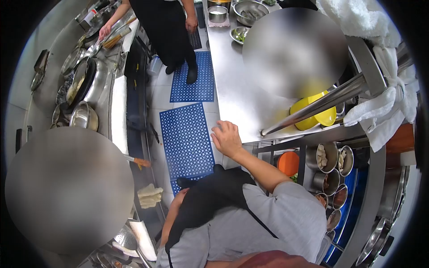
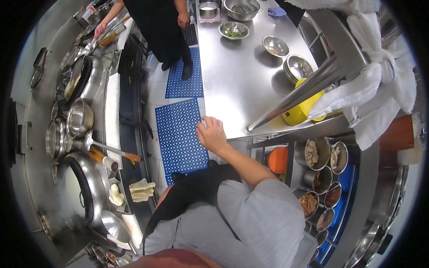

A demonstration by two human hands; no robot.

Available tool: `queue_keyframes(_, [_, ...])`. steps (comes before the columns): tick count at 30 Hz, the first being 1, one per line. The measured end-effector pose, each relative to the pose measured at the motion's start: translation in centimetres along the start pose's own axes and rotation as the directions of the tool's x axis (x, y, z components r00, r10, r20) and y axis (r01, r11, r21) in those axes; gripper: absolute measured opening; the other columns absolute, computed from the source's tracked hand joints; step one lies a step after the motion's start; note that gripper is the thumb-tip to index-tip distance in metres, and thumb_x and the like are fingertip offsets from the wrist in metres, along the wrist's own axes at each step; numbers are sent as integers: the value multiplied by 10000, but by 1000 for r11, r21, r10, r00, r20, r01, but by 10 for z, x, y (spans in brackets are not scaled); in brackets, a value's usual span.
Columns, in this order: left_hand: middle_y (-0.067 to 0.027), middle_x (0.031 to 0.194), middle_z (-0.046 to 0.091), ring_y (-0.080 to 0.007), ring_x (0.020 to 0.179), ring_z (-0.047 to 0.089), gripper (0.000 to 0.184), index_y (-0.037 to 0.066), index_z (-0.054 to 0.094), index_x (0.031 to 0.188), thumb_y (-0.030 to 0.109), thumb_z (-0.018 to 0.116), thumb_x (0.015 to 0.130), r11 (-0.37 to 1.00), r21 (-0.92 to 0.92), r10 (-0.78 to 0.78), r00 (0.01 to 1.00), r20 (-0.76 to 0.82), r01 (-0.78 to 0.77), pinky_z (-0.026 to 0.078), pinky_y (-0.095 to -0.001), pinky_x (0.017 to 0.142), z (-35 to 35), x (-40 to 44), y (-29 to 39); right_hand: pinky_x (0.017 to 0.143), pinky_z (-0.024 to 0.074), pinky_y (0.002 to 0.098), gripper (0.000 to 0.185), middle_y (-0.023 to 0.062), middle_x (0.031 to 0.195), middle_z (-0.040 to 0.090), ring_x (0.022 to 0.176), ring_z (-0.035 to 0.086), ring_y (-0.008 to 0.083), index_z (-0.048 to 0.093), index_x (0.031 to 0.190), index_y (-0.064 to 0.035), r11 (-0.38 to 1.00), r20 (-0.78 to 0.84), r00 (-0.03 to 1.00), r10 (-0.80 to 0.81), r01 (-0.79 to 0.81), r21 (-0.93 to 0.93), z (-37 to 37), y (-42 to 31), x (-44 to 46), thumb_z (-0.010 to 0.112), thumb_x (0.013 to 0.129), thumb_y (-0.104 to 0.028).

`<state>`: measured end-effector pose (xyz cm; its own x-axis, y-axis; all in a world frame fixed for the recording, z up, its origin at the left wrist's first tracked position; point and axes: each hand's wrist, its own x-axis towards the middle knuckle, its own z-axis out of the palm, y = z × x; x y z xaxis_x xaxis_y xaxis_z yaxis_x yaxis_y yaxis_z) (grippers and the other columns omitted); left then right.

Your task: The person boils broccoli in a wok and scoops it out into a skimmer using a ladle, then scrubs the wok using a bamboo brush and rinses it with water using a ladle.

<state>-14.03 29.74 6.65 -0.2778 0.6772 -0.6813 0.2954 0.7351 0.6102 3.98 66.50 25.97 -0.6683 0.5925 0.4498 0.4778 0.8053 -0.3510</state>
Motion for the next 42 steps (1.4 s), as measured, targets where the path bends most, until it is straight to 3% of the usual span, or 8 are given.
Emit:
queue_keyframes(9, [-234, 1115, 681, -365, 1094, 642, 399, 9, 648, 1191, 261, 581, 889, 976, -9, -204, 897, -392, 218, 488, -398, 962, -10, -29, -18, 883, 391, 438, 205, 104, 1157, 571, 1107, 511, 278, 648, 992, -92, 999, 32, 999, -35, 36, -17, -1, 0, 0, 660, 844, -234])
queue_keyframes(17, [-210, 1022, 709, -356, 989, 681, 276, 17, 695, 1058, 172, 601, 851, 972, 54, -200, 923, -330, 230, 522, -415, 903, 2, -20, -42, 895, 380, 441, 189, 97, 1126, 574, 1109, 510, 273, 639, 956, -99, 999, 31, 999, -27, 28, -29, 3, 0, 1, 663, 828, -236])
queue_keyframes(20, [-204, 1006, 714, -341, 967, 694, 280, 33, 704, 1063, 134, 608, 821, 924, 13, -357, 873, -331, 383, 536, -397, 876, -16, -33, 4, 898, 377, 438, 186, 98, 1122, 577, 1113, 509, 272, 637, 953, -98, 999, 21, 999, -34, 35, -30, 4, 0, 1, 667, 819, -224])
queue_keyframes(23, [-193, 982, 720, -329, 919, 707, 311, 50, 701, 1080, 105, 606, 790, 956, -49, -287, 895, -341, 288, 546, -398, 837, -9, -14, -61, 898, 378, 436, 179, 97, 1121, 580, 1114, 510, 271, 637, 948, -99, 998, 34, 999, -42, 44, -45, 1, -3, -1, 668, 813, -212])
queue_keyframes(31, [-244, 1157, 662, -388, 1147, 604, 401, 39, 661, 1183, 332, 521, 946, 986, 37, -143, 936, -322, 164, 463, -420, 987, 5, -28, -50, 898, 385, 442, 181, 88, 1110, 584, 1116, 512, 267, 633, 939, -100, 998, 37, 999, -9, 11, -60, 6, -1, 1, 666, 821, -233])
queue_keyframes(34, [-239, 1168, 662, -378, 1147, 610, 405, 34, 663, 1185, 333, 544, 939, 982, -52, -187, 912, -364, 181, 463, -408, 990, 9, -36, -47, 902, 387, 448, 184, 89, 1119, 583, 1121, 510, 268, 633, 940, -97, 997, 48, 999, -19, 23, -72, 4, -2, -2, 663, 825, -238])
queue_keyframes(38, [-180, 1112, 700, -315, 1108, 645, 360, 60, 680, 1166, 294, 584, 909, 946, -147, -313, 935, -167, 290, 476, -399, 956, 9, -32, -71, 911, 386, 453, 184, 93, 1128, 580, 1131, 503, 276, 634, 940, -94, 996, 80, 997, -10, 17, -85, 3, -4, -1, 660, 827, -237])
queue_keyframes(42, [-171, 1074, 712, -322, 1038, 673, 308, 64, 703, 1110, 218, 583, 871, 971, -54, -239, 936, -259, 233, 504, -401, 905, 9, -25, -70, 922, 377, 459, 189, 99, 1140, 579, 1146, 493, 282, 638, 948, -90, 994, 90, 996, -14, 24, -105, 4, -3, -1, 658, 826, -233])
